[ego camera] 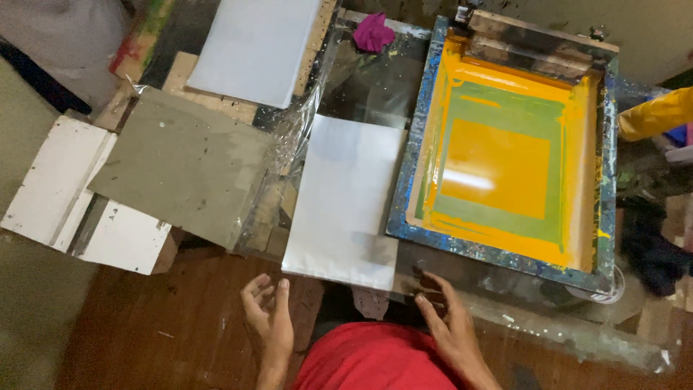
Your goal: Manual screen printing of yellow ink onto small sheets using a squeegee and a hinged screen frame.
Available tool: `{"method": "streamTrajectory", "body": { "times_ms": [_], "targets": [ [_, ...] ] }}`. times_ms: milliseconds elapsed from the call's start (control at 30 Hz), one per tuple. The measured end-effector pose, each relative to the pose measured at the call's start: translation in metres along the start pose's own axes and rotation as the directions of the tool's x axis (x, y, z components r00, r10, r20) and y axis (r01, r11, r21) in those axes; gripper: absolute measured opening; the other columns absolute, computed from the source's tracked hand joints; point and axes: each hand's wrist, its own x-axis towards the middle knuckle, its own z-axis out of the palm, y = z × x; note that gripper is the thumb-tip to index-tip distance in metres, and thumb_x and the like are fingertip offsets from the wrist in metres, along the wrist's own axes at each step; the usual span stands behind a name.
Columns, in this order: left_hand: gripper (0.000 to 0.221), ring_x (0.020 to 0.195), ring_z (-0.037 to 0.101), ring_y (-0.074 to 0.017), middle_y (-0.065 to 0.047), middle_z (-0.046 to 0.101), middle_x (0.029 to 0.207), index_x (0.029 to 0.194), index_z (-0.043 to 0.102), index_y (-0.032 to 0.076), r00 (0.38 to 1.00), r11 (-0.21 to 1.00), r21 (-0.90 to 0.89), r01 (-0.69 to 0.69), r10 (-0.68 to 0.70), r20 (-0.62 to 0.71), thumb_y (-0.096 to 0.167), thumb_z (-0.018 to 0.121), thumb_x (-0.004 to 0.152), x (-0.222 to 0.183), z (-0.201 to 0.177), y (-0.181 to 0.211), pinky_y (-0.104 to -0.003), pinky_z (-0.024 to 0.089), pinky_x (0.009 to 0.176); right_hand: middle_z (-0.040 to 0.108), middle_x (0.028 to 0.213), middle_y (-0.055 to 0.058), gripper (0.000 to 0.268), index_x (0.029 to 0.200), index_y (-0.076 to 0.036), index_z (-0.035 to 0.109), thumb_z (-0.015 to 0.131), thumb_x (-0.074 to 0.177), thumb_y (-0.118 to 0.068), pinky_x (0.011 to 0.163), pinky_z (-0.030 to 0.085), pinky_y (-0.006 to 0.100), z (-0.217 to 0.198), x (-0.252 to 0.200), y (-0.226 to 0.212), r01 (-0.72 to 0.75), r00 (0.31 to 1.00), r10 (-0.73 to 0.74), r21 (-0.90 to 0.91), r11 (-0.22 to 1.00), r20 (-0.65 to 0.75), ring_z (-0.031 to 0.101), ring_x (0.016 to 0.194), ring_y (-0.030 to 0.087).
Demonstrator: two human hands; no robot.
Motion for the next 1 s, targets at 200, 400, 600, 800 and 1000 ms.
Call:
{"method": "streamTrajectory", "body": {
  "times_ms": [200,400,600,800,1000],
  "targets": [
    [0.053,0.105,0.064,-0.0218,-0.011,0.063,0.117,0.138,0.052,0.007,0.977,0.974,-0.225,-0.014,0.061,0.203,0.032,0.069,0.094,0.063,0.020,-0.053,-0.035,0.056,0.094,0.075,0.132,0.003,0.055,0.146,-0.017,0.059,0.067,0.093,-0.032,0.100,0.054,0.036,0.043,0.016,-0.015,-0.144,0.985,0.142,-0.018,0.989,-0.094,0.071,0.114,0.020],
    [0.049,0.099,0.072,-0.0222,-0.012,0.067,0.126,0.133,0.060,0.008,0.946,0.993,-0.077,0.094,-0.065,0.319,0.038,0.065,0.095,0.052,0.014,0.002,-0.034,0.064,0.088,0.072,0.132,0.005,0.055,0.143,-0.014,0.064,0.068,0.091,-0.034,0.102,0.053,0.037,0.064,0.013,-0.030,-0.168,0.973,0.163,-0.019,0.986,-0.166,0.068,0.118,0.021],
    [0.056,0.096,0.067,-0.0242,-0.014,0.067,0.112,0.136,0.057,0.007,0.846,0.984,-0.048,0.169,-0.120,0.520,0.041,0.066,0.092,0.105,0.030,-0.012,-0.037,0.060,0.069,0.067,0.124,0.006,0.057,0.144,-0.011,0.062,0.067,0.092,-0.036,0.096,0.051,0.038,0.078,0.019,-0.018,-0.124,0.973,0.103,-0.091,0.988,-0.205,0.066,0.110,0.022],
    [0.057,0.122,0.068,-0.0393,-0.018,0.075,0.122,0.133,0.063,0.011,0.817,0.919,0.318,-0.232,0.007,0.577,0.055,0.063,0.097,0.145,0.049,0.000,-0.052,0.054,0.098,0.069,0.123,0.019,0.051,0.141,-0.006,0.064,0.071,0.095,-0.028,0.100,0.054,0.052,0.079,0.019,-0.017,-0.057,0.980,0.030,-0.135,0.989,-0.195,0.068,0.117,0.038],
    [0.039,0.107,0.073,-0.0390,-0.026,0.076,0.104,0.133,0.060,0.006,0.732,0.943,0.180,-0.280,0.088,0.676,0.030,0.059,0.102,0.150,0.051,-0.003,-0.050,0.055,0.085,0.067,0.126,0.021,0.053,0.143,-0.007,0.064,0.073,0.094,-0.027,0.097,0.056,0.050,0.078,0.018,-0.009,-0.052,0.979,0.039,-0.062,0.997,-0.201,0.068,0.118,0.039]
  ]
}}
